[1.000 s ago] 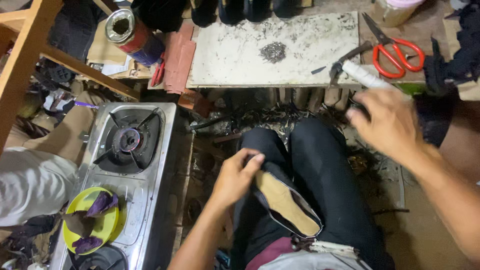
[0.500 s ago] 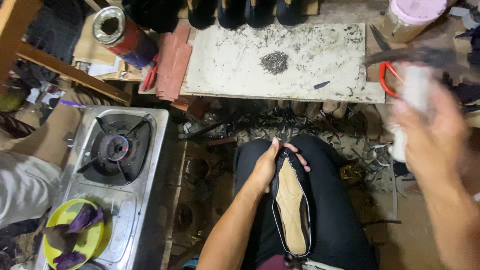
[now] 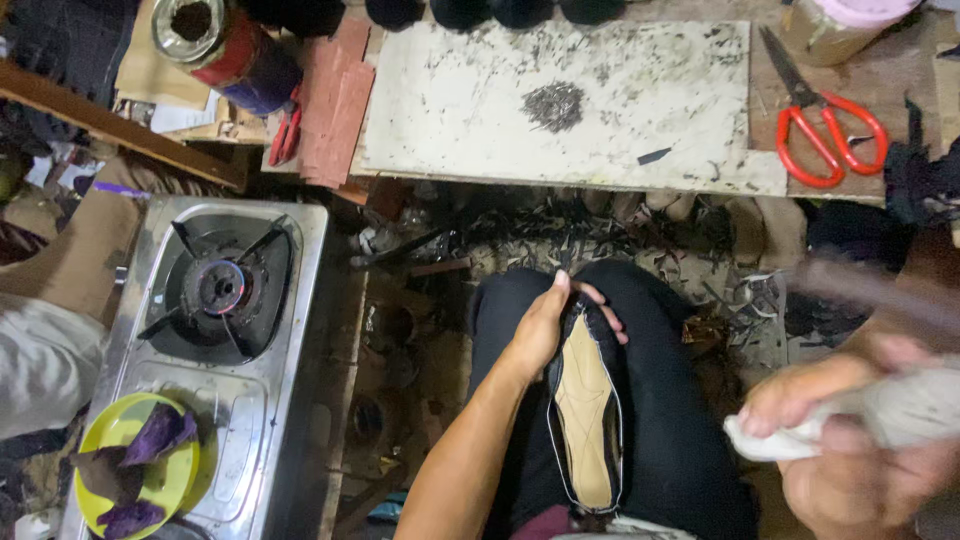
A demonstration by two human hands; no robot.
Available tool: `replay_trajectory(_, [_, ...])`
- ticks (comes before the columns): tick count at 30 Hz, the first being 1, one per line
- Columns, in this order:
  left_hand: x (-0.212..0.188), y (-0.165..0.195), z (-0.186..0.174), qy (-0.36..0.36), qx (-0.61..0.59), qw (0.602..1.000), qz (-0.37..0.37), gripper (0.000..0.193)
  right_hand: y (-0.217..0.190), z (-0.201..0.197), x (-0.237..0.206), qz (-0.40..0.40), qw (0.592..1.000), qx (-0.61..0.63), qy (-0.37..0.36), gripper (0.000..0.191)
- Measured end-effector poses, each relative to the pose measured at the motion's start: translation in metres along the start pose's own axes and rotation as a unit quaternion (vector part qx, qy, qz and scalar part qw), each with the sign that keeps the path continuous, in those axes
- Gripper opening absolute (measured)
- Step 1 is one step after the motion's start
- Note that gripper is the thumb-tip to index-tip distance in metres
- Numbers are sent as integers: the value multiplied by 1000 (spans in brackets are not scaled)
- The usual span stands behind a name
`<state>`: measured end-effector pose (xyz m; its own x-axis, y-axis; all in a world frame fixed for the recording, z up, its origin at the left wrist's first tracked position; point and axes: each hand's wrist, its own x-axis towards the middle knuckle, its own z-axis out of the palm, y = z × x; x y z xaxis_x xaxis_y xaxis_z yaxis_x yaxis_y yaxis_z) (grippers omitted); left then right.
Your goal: The person sits on the floor shaping a black shoe upper over a wooden last. They hammer the fabric over the last, heat the shoe near a gas burner, pull and press the material with pincers, and trim excess fabric with scissors.
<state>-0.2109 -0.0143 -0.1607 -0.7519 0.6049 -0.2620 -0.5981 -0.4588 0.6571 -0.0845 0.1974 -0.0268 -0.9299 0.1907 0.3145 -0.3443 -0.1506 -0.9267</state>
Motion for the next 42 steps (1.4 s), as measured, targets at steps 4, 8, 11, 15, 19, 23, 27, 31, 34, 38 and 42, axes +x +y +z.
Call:
replay_trajectory(4, [0, 2, -3, 1, 36, 999, 6, 63, 33, 25, 26, 97, 925, -335, -149, 41])
replay_trajectory(8, [1, 1, -3, -1, 53, 998, 17, 66, 10, 15, 37, 365, 867, -301, -155, 39])
replay_trajectory(11, [1, 0, -3, -2, 31, 1000, 2, 67, 0, 19, 33, 75, 994, -78, -23, 47])
replay_trajectory(15, [1, 2, -2, -18, 18, 1000, 12, 70, 24, 36, 45, 111, 924, -331, -156, 37])
replay_trajectory(19, [-1, 1, -2, -20, 29, 999, 12, 74, 19, 20, 48, 393, 813, -401, -153, 44])
replay_trajectory(23, [-1, -2, -6, -4, 21, 1000, 1, 72, 16, 10, 25, 47, 981, -186, -42, 39])
replay_trajectory(27, [1, -5, -9, 12, 100, 995, 20, 77, 43, 8, 20, 159, 868, -437, -175, 32])
replay_trajectory(31, [1, -6, -6, -14, 57, 998, 16, 70, 41, -4, 3, 273, 919, -274, -77, 45])
replay_trajectory(34, [0, -2, -4, -3, 38, 999, 7, 69, 38, 1, 2, 36, 998, -41, 21, 45])
replay_trajectory(38, [-1, 3, -1, -7, 97, 995, 37, 70, 35, 8, 12, 138, 859, -446, -209, 45])
replay_trajectory(42, [-2, -1, 0, 15, 15, 1000, -14, 65, 23, -2, 2, 124, 961, -234, -76, 42])
